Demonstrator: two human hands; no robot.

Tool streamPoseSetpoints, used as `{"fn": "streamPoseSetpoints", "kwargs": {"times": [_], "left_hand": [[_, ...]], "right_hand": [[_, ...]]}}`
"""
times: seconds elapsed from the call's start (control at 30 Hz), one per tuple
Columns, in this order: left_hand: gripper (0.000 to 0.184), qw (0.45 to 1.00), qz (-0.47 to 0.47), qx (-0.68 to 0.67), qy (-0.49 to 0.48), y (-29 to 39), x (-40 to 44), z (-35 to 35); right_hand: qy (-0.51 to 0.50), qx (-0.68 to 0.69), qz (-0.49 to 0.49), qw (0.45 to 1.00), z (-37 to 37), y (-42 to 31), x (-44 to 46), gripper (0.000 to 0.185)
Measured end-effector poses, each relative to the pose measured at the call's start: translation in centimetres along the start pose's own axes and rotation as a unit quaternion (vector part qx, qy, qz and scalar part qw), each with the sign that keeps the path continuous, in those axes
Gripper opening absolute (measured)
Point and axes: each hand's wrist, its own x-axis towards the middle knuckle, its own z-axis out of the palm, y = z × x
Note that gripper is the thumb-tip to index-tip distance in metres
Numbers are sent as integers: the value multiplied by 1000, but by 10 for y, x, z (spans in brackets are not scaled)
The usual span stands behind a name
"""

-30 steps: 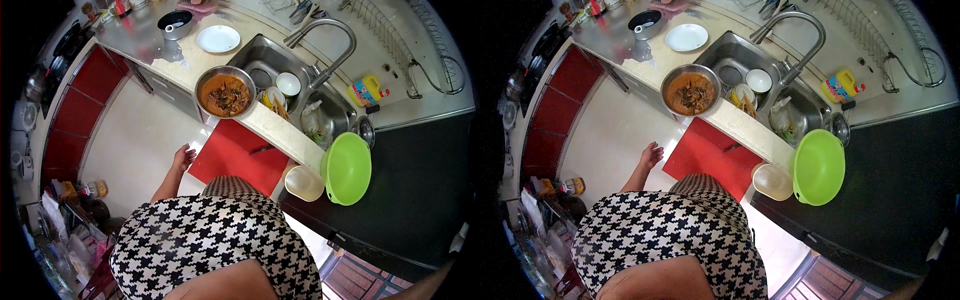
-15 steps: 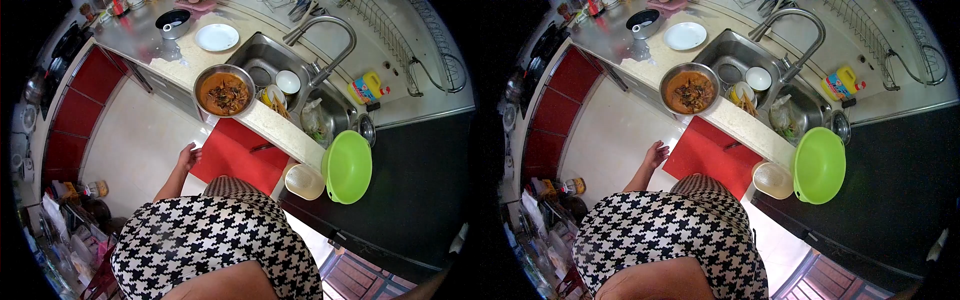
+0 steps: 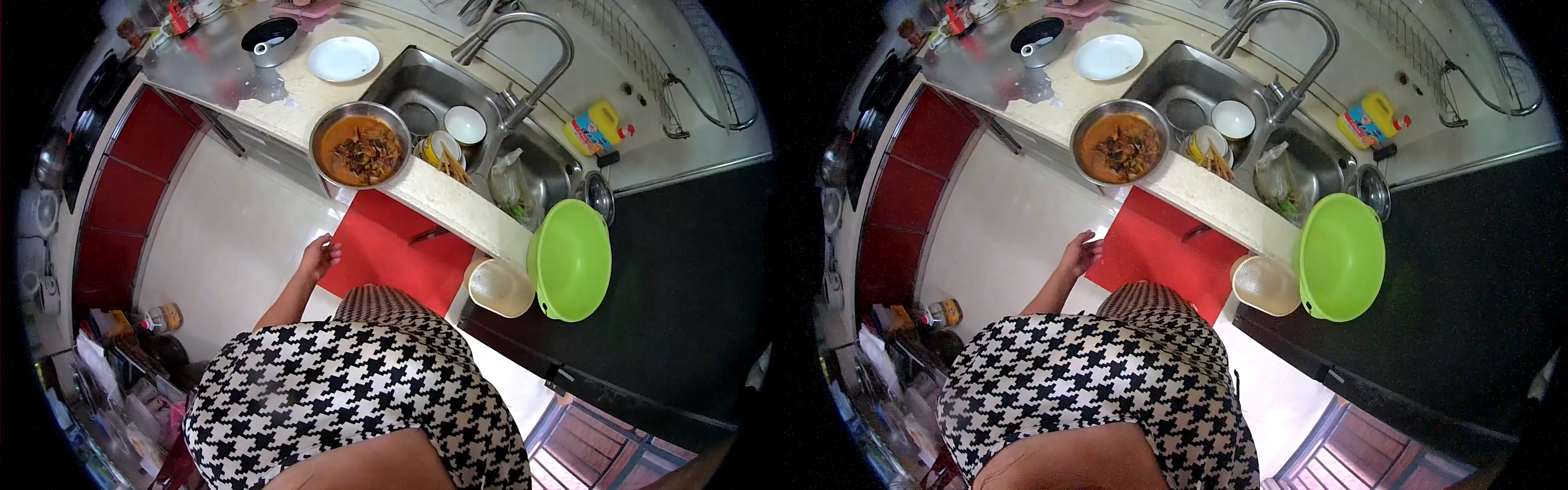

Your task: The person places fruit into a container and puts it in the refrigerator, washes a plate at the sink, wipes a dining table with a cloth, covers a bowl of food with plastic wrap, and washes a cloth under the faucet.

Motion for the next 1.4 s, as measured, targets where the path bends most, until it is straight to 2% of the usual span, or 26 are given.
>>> {"fn": "streamPoseSetpoints", "kwargs": {"times": [0.27, 0.33, 0.43, 0.53, 0.57, 0.67, 0.7, 0.73, 0.77, 0.8, 0.83, 0.87, 0.9, 0.93, 0.97, 1.0, 1.03, 1.1, 1.13, 1.17, 1.2, 1.27, 1.37, 1.4], "left_hand": [[29, 999, -10, 21, -33, -13, -3, 11], [30, 999, -16, 29, -32, -14, -4, 15], [31, 998, -20, 41, -32, -14, -8, 21], [30, 998, -13, 41, -51, -10, -11, 29], [29, 997, -9, 39, -60, -9, -13, 32], [28, 992, 20, 88, -89, -3, -28, 54], [27, 990, 21, 108, -91, -1, -32, 62], [27, 987, 22, 128, -93, 0, -36, 70], [27, 984, 24, 147, -95, 0, -39, 80], [28, 976, 28, 174, -128, 0, -44, 91], [29, 966, 33, 200, -160, 1, -49, 103], [30, 954, 37, 225, -192, 2, -55, 117], [34, 937, 34, 238, -255, 6, -67, 136], [39, 915, 31, 249, -317, 10, -83, 156], [44, 889, 12, 252, -383, 18, -101, 179], [50, 858, -5, 253, -447, 23, -117, 198], [52, 846, -8, 217, -487, 21, -130, 211], [55, 813, -16, 142, -565, 9, -145, 232], [54, 814, -2, 86, -575, -3, -139, 237], [53, 838, 8, 79, -540, 1, -144, 240], [53, 860, 21, 73, -504, 7, -149, 243], [39, 882, 25, 55, -467, 14, -144, 241], [31, 899, 94, 95, -417, 25, -143, 233], [28, 900, 129, 124, -397, 23, -142, 230]], "right_hand": [[-4, -7, -22, 1000, 1, -6, -6, 26], [0, 30, -69, 997, -5, -8, -11, 28], [-52, 70, 10, 996, -14, -32, -19, 32], [58, 114, -102, 987, 26, 8, -21, 33], [-64, 129, -81, 986, 13, 7, -20, 37], [-78, 213, -34, 973, -17, -56, -37, 40], [-117, 254, 22, 960, -35, -89, -47, 41], [-208, 155, -1, 966, -5, -53, -40, 37], [-189, -58, -166, 966, 28, -22, -57, 42], [-198, -22, -170, 965, 30, -39, -70, 32], [-221, 126, -109, 961, 17, -92, -92, 23], [-243, 263, -55, 932, 7, -149, -117, 15], [-264, 351, -61, 896, -3, -197, -141, 10], [-285, 471, -57, 833, -21, -245, -160, 10], [-270, 532, -91, 797, -24, -287, -184, 11], [-279, 606, -169, 726, -35, -328, -198, 20], [-270, 628, -244, 688, -28, -360, -217, 22], [-328, 737, -258, 532, -34, -422, -241, 25], [-343, 758, -254, 493, -37, -443, -249, 25], [-341, 761, -250, 493, -32, -463, -261, 27], [-365, 781, -236, 449, -27, -477, -270, 27], [-379, 789, -244, 418, -23, -493, -279, 27], [-390, 768, -255, 440, -30, -499, -283, 28], [-402, 769, -255, 428, -31, -502, -285, 28]]}}
